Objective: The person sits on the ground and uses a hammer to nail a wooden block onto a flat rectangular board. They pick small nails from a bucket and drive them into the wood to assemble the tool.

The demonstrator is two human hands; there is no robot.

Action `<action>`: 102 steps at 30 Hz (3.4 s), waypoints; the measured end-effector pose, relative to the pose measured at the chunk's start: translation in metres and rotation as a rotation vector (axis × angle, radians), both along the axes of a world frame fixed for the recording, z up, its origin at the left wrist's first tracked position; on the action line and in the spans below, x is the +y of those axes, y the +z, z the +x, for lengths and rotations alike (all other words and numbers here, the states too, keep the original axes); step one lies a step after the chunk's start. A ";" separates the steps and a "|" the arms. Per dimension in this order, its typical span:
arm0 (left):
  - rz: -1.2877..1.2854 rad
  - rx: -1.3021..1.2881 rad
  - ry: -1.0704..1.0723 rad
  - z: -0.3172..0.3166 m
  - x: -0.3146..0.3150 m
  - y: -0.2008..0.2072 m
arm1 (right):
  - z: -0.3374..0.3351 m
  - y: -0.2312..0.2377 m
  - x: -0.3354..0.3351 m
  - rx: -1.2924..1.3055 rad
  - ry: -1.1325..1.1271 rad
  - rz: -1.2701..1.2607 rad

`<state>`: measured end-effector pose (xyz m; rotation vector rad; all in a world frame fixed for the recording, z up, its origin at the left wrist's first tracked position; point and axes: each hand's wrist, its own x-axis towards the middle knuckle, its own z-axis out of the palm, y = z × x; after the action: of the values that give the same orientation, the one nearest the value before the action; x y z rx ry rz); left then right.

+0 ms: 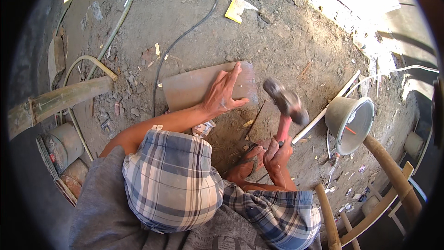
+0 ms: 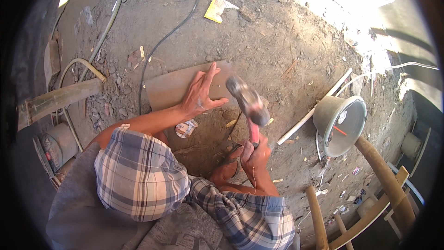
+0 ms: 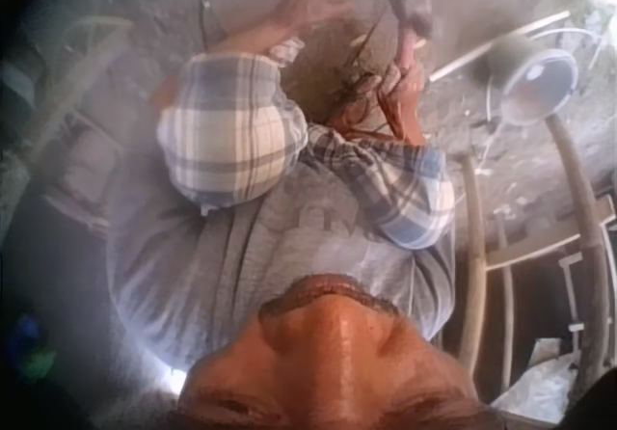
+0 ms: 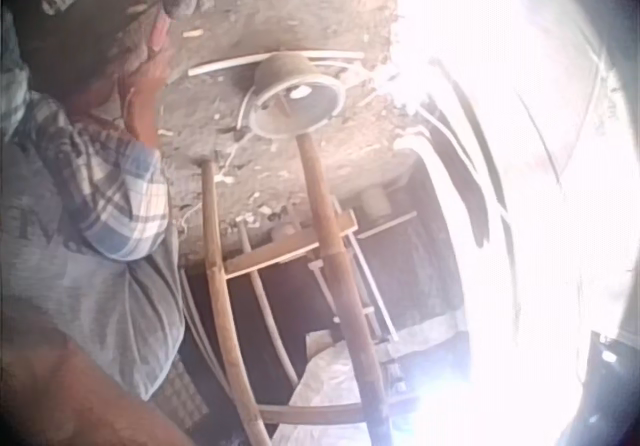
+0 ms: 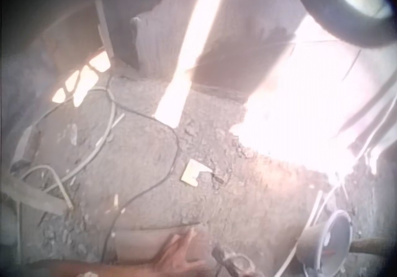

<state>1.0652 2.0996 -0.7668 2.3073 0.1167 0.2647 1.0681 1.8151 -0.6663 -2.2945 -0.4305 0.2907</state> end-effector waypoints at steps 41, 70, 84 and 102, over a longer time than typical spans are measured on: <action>0.231 0.217 -0.292 -0.036 0.052 0.052 | -0.015 -0.036 -0.163 -0.092 -0.380 -0.683; 0.652 0.104 -0.382 -0.121 0.164 0.100 | -0.043 -0.085 -0.070 0.110 -0.420 -0.346; -0.069 0.275 -0.348 0.132 0.090 0.233 | -0.032 -0.075 -0.080 0.253 -0.479 -0.341; -0.609 0.933 -0.121 0.147 0.124 0.115 | 0.033 -0.001 0.089 0.000 0.104 0.094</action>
<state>1.2127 2.2239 -0.6520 1.6460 0.4493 -0.8173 1.1008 1.9038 -0.6677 -2.1839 -0.5531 0.3149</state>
